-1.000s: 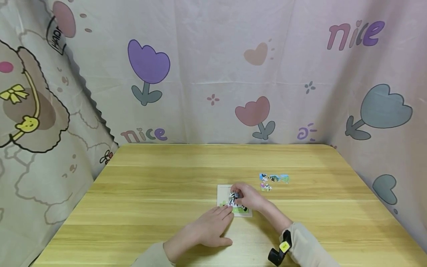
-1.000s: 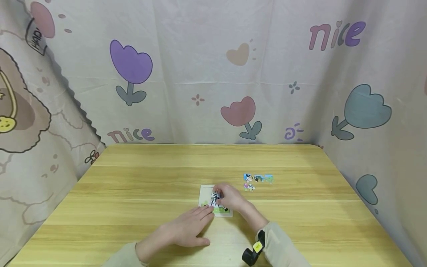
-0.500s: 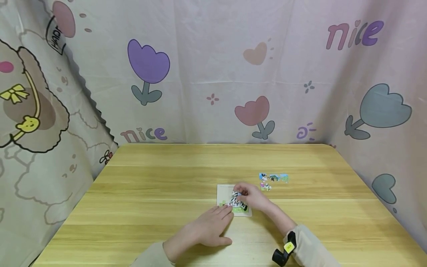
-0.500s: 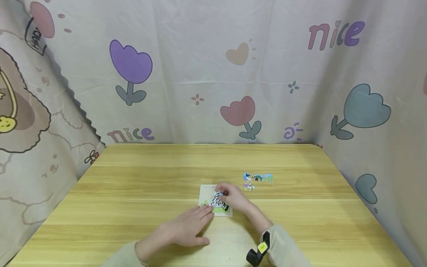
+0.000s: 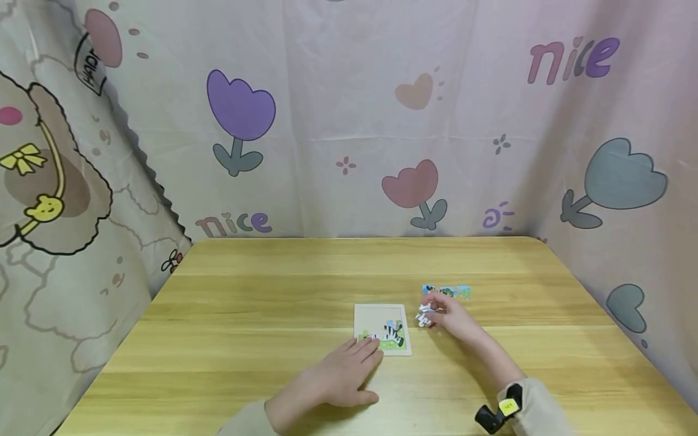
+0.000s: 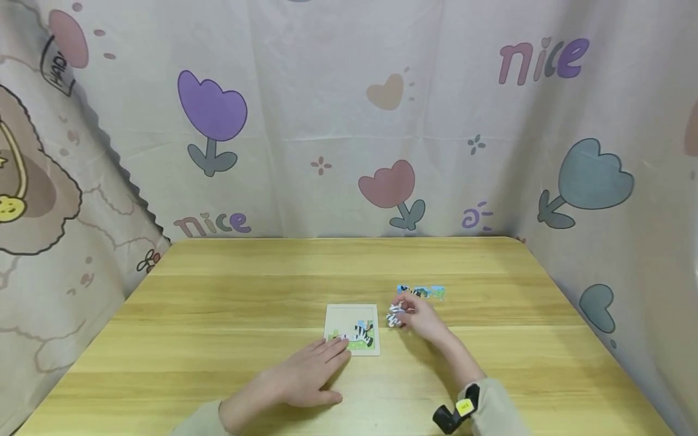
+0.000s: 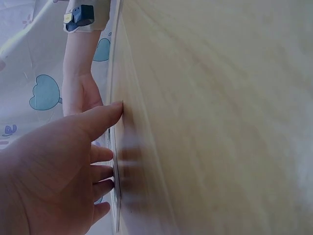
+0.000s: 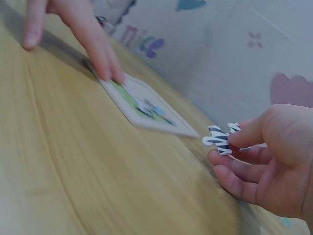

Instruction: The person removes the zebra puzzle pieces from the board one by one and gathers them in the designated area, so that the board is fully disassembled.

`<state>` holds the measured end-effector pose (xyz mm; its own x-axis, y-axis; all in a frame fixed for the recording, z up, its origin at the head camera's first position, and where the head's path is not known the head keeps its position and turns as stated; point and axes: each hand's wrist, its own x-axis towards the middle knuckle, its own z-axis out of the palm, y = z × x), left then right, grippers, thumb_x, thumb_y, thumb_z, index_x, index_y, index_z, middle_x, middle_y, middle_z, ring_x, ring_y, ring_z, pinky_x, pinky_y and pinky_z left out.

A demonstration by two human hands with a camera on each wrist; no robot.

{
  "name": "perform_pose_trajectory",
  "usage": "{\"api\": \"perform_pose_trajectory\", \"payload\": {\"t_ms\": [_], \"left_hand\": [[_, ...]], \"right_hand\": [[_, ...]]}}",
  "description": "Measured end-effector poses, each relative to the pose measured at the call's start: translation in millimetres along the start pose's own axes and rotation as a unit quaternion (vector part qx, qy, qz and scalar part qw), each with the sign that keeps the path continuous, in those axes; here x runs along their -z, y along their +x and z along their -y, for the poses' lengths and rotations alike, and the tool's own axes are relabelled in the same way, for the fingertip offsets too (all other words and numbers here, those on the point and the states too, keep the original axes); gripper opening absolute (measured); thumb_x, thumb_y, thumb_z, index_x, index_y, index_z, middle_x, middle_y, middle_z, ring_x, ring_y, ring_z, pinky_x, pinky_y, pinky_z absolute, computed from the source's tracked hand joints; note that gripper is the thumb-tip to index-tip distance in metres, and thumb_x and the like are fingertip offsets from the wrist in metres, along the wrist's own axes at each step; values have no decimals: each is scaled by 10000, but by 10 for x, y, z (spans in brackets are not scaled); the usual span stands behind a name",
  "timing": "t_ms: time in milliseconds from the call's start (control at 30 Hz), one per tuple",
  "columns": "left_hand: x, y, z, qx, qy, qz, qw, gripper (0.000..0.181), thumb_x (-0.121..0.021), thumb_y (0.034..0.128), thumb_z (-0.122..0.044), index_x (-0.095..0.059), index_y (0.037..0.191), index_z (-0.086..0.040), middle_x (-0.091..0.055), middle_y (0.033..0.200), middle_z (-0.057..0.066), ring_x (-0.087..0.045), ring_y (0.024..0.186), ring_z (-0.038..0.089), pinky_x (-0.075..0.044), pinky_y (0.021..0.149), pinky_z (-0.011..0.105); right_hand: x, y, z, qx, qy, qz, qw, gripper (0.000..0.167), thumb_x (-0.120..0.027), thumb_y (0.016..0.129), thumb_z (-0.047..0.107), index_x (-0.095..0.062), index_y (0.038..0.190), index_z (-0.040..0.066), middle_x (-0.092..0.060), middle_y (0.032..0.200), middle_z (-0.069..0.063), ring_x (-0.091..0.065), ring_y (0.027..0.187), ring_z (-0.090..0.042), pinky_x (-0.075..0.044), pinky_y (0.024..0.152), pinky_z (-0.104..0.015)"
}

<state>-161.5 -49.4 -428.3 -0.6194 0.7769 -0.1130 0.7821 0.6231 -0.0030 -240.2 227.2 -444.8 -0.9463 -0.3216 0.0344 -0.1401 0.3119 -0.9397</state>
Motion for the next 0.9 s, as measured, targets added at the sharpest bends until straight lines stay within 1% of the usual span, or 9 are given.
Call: {"api": "perform_pose_trajectory", "payload": {"t_ms": [133,300,433,567,667,767,900], "left_hand": [[0,-13,2,-19,37,-28,10000,743,-447,891,-570,-354,1418,-54,-277,1487,121,-250,1366,242,-233,1103,385],[-2,-17,4,-13,28,-38,10000,746,-443,892,-572,-350,1420,-54,-273,1489,120,-248,1366,241,-229,1104,383],[-13,-16,9,-24,30,-44,10000,744,-440,894,-571,-349,1421,-54,-272,1489,120,-247,1366,240,-227,1105,380],[-27,-16,16,-17,14,-68,10000,745,-443,892,-573,-350,1421,-58,-271,1491,117,-245,1368,238,-226,1105,379],[-32,-16,19,-19,0,-84,10000,746,-443,891,-575,-350,1422,-59,-270,1491,116,-244,1368,237,-227,1104,378],[-32,-14,18,-18,-22,-74,10000,746,-442,892,-575,-347,1423,-59,-267,1492,117,-243,1368,236,-225,1105,378],[-25,-15,12,-13,-17,-71,10000,746,-446,890,-574,-348,1423,-61,-267,1492,115,-244,1368,234,-225,1104,377]], "right_hand": [[210,-71,-60,-277,-61,-126,9995,253,-535,865,-50,-496,1108,-108,-497,817,-89,-543,666,-151,-515,549,-242],[459,-140,-122,-316,-280,14,9991,257,-505,889,-36,-466,1126,-128,-517,734,-70,-503,618,-130,-455,513,-223],[582,-165,-147,-432,-562,53,9975,261,-484,914,-10,-466,1157,-102,-500,700,-66,-467,590,-134,-414,486,-222],[626,-151,-155,-464,-992,-38,9940,281,-492,920,5,-497,1190,-75,-473,697,-65,-451,579,-152,-411,483,-237],[625,-120,-167,-401,-1481,-184,9880,307,-541,892,12,-525,1187,-73,-504,727,-65,-466,579,-158,-424,492,-243],[607,-78,-196,-420,-1857,-466,9806,300,-605,853,32,-557,1128,-78,-555,793,-74,-503,640,-158,-446,521,-242],[579,-31,-236,-395,-2316,-812,9686,251,-655,823,69,-601,1018,-79,-601,840,-77,-545,750,-178,-472,622,-278]]}}
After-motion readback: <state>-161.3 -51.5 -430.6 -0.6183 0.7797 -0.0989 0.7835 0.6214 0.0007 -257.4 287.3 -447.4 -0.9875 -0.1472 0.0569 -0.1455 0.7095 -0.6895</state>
